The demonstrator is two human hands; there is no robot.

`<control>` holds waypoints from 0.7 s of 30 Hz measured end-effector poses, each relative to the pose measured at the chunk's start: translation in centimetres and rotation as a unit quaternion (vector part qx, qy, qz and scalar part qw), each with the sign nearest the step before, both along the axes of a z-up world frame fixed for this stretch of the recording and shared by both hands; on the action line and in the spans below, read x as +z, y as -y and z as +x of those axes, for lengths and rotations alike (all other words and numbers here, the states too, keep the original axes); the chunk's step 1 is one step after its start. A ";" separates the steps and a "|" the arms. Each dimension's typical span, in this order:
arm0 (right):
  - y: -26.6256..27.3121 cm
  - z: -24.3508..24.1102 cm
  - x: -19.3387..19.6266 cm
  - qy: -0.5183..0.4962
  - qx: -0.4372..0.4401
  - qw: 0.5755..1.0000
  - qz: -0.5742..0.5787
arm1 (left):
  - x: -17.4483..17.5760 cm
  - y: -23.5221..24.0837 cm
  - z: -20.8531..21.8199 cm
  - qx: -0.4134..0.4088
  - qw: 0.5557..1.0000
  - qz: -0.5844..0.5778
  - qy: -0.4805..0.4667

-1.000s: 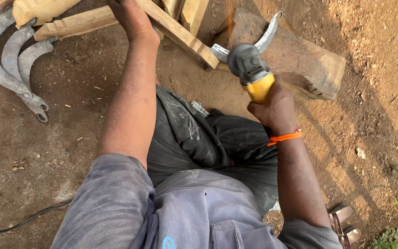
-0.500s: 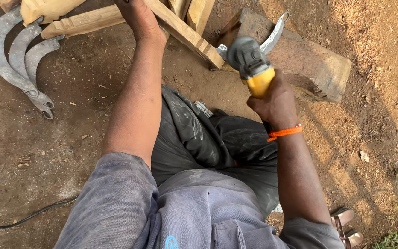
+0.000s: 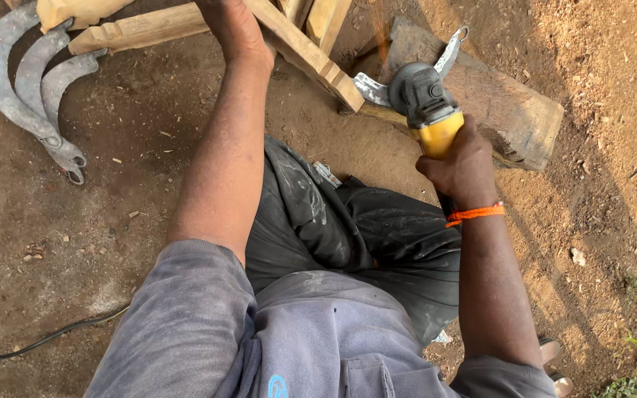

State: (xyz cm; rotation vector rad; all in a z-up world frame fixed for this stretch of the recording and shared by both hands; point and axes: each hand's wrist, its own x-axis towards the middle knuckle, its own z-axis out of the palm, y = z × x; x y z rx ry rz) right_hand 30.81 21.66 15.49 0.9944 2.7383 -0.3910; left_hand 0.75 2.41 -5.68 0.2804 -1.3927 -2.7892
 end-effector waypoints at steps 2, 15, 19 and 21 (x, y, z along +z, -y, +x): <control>0.0 -0.3 0.1 -0.018 0.021 1.000 -0.007 | 0.1 -0.4 -0.2 -0.006 1.000 0.023 -0.007; 1.6 -1.4 0.1 -0.052 0.042 0.997 -0.030 | 0.1 0.2 -0.4 -0.002 1.000 -0.026 -0.012; 0.7 -0.6 -0.9 -0.010 0.042 0.998 -0.041 | 0.2 0.1 -0.3 -0.016 0.999 -0.032 0.011; -0.3 -0.5 -1.5 -0.037 0.045 0.997 -0.044 | 0.8 0.2 -0.4 -0.011 0.999 -0.047 0.001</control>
